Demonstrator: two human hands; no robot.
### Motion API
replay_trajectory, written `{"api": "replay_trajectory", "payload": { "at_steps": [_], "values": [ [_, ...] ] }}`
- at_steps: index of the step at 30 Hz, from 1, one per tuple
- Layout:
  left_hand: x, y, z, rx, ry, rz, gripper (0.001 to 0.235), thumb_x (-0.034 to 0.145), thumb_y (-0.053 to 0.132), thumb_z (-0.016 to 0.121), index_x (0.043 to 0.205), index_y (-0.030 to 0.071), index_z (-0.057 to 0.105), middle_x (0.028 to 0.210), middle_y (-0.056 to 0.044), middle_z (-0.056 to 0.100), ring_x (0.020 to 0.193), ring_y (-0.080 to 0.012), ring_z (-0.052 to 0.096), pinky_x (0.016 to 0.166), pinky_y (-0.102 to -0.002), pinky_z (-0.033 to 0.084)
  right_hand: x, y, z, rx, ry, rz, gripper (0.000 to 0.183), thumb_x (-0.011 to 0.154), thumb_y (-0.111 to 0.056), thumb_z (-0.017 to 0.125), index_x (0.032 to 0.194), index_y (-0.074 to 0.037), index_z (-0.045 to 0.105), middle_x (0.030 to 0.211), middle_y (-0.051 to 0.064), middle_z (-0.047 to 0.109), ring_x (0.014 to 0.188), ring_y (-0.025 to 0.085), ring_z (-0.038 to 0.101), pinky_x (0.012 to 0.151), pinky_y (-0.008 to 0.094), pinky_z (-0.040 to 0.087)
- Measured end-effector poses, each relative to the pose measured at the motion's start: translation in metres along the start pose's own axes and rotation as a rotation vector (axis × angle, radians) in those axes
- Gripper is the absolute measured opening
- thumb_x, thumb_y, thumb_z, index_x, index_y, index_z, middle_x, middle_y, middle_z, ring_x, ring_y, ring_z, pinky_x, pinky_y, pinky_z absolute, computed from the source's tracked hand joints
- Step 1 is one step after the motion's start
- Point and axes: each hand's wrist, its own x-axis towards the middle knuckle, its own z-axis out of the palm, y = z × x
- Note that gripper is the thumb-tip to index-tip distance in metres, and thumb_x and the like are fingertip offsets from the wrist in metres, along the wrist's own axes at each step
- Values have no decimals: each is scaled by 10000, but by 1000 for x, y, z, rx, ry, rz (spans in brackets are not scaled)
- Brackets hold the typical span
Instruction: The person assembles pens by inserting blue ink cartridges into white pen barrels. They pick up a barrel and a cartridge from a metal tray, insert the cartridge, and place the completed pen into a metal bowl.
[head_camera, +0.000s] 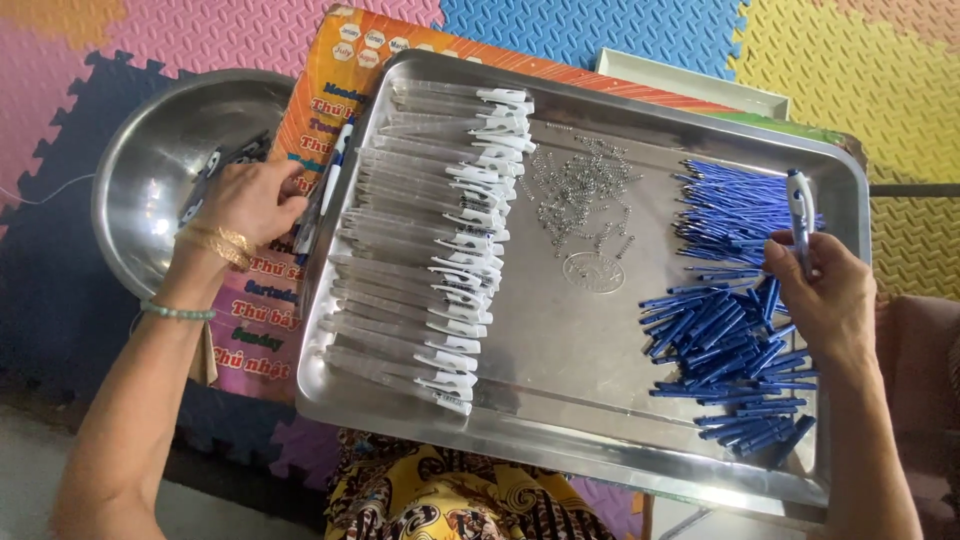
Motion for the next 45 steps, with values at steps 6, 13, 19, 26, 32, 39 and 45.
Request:
{"api": "replay_trajectory", "payload": {
  "at_steps": [6,13,19,26,32,39,45],
  "values": [
    [22,10,-21,-89,-44,28,614,1037,366,646,1590,98,619,1142,-100,856,875,-317,804,806,-518,688,-2,-17,-1,-18,-34,74,363,1175,-372,704,1338,-59,789,1072,132,805,852,221,697,691,391,499],
    [43,24,-21,-111,-105,-11,328,1010,159,621,1292,148,787,1034,-39,879,757,-282,780,800,-458,689,-7,-35,-3,3,-53,128,344,1166,-320,693,1365,-52,775,1092,126,807,850,228,677,722,398,506],
    [9,42,-47,-197,-25,-81,172,1140,76,660,1290,13,714,873,-148,768,522,-174,563,419,-277,522,-13,-46,-6,89,15,200,633,1296,-412,372,1058,-36,823,943,116,743,872,226,654,762,413,480],
    [-43,135,-78,-989,-125,513,306,1082,-21,606,1387,-32,629,1128,-158,766,1013,-257,816,904,-313,760,-23,-105,15,686,6,84,471,1290,-374,364,1199,-48,691,902,95,728,704,167,663,574,287,530],
    [-39,206,-40,-1433,-395,563,480,998,-15,716,1463,43,615,1190,-145,745,1045,-270,816,895,-449,746,-19,-181,53,1106,-48,-194,199,1029,-37,729,1185,72,670,917,220,734,820,291,796,776,445,718],
    [-29,229,-15,-1541,-441,588,425,990,-13,769,1407,13,692,1180,-142,782,1058,-271,829,899,-430,738,-11,-204,80,926,10,-354,255,963,-2,874,1151,92,730,961,225,810,850,207,817,755,315,694],
    [-23,238,-6,-1556,-447,590,462,954,-18,807,1404,10,704,1135,-152,787,996,-265,836,864,-435,743,-8,-202,88,919,21,-425,248,981,-13,861,1145,93,708,1002,253,805,877,236,823,754,324,694]
  ]
}}
